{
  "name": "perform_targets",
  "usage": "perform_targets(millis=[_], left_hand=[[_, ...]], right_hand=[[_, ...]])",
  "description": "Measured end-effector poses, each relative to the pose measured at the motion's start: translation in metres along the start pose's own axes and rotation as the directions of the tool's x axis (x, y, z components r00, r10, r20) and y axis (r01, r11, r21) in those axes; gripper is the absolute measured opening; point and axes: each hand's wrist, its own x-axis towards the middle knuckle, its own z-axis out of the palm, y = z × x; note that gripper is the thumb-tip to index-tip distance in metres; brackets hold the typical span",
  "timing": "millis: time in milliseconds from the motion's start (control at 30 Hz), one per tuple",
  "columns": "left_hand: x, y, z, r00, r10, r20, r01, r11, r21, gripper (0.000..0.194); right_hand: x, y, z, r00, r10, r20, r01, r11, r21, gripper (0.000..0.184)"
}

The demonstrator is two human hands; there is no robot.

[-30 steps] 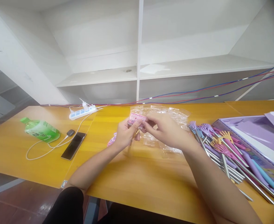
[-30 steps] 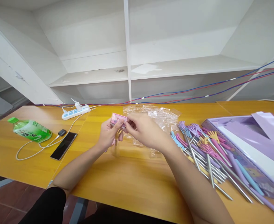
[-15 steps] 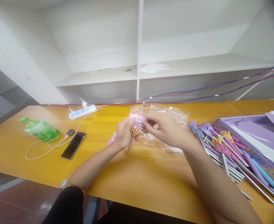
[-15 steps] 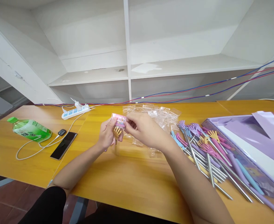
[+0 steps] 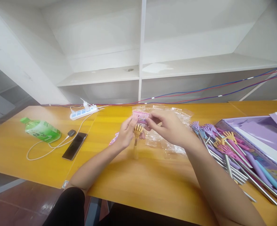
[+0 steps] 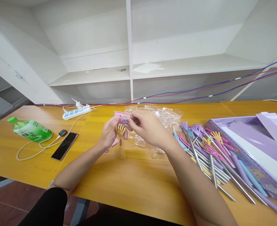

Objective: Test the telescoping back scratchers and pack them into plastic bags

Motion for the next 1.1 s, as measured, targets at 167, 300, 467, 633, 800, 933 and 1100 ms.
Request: perform_targets(millis=[167,300,467,633,800,933,1100], left_hand=[[0.0,0.002,0.001,0.993,0.091,0.074,-0.09,0.996,-0.02,0.039],[-0.002,-0.004,0.003,0.983,0.165,0.084,-0.161,0.985,-0.057,0.033],[-0.008,-0.01,0.008,0.983,0.178,0.031,-0.178,0.984,-0.001,0.036],[-0.011,-0.018,0.014,0.987,0.163,-0.002,-0.163,0.986,0.023,0.044],[-0.005,-0.03,0.001,0.975,0.134,0.175,-0.141,0.99,0.027,0.05],[0.008,-0.031,-0.015,0.904,0.024,0.426,-0.139,0.961,0.241,0.048],[0.016,-0.011,-0.028,0.853,-0.179,0.49,-0.1,0.866,0.49,0.04]], right_hand=[[-0.003,-0.005,-0.001,0.997,-0.036,-0.066,0.036,0.999,0.005,0.027],[-0.008,-0.013,-0.001,0.994,-0.085,-0.067,0.085,0.996,-0.003,0.025],[-0.013,-0.019,-0.004,0.999,-0.046,0.007,0.046,0.998,-0.043,0.022],[-0.014,-0.019,-0.009,0.998,-0.014,0.066,0.021,0.995,-0.098,0.027],[-0.015,-0.022,-0.013,0.993,0.037,0.116,-0.028,0.996,-0.08,0.026],[-0.016,-0.024,-0.014,0.995,0.092,0.044,-0.082,0.979,-0.187,0.031],[-0.021,-0.02,-0.005,0.95,0.295,0.099,-0.26,0.929,-0.265,0.046]])
